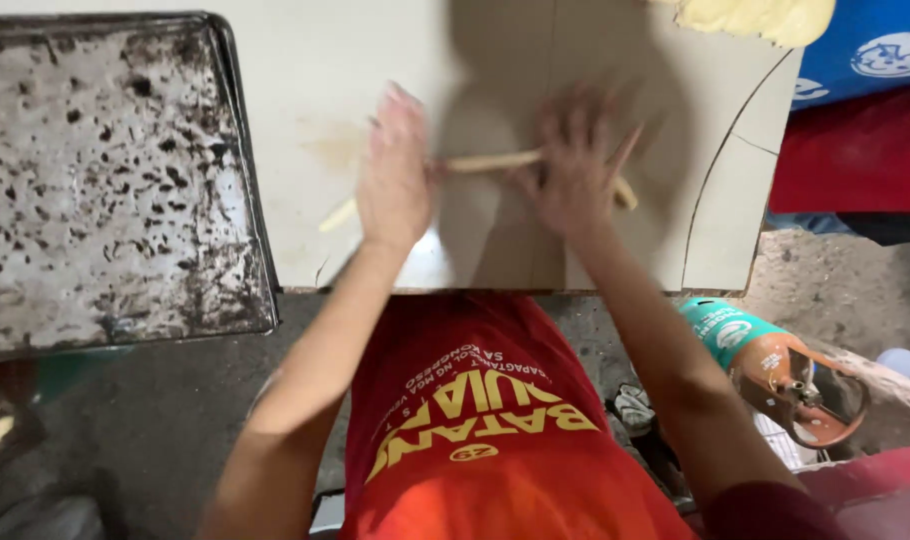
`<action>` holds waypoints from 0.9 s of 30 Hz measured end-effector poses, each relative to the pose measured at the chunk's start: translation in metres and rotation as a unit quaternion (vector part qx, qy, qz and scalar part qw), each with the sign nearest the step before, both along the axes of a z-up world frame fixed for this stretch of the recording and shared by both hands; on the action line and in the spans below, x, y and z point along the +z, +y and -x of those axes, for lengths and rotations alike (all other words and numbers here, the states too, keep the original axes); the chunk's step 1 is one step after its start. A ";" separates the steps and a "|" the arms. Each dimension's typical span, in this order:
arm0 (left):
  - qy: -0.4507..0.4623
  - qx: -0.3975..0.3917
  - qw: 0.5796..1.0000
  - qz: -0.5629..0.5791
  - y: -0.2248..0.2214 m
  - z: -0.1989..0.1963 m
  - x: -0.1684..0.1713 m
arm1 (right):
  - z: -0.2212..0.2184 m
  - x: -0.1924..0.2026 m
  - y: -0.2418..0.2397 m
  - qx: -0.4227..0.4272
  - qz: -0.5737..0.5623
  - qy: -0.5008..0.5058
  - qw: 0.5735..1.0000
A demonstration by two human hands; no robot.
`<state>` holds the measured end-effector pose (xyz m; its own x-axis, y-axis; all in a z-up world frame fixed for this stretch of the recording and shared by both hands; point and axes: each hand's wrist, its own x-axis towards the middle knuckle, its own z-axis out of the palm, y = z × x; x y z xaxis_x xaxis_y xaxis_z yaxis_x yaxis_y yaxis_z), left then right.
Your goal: Shaping small portions of dough into twists and arranging them on a baking tray
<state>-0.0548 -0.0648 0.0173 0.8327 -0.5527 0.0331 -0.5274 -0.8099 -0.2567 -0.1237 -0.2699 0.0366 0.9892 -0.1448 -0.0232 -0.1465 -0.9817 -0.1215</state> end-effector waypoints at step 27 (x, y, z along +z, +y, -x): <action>0.142 -0.080 0.955 0.247 0.025 0.101 -0.026 | 0.093 -0.006 0.083 0.026 -0.110 0.078 0.991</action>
<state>-0.1561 -0.0397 -0.0089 0.7533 -0.6488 0.1074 -0.6456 -0.6986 0.3085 -0.2167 -0.1870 0.0307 0.9772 -0.0682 -0.2012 -0.1301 -0.9408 -0.3129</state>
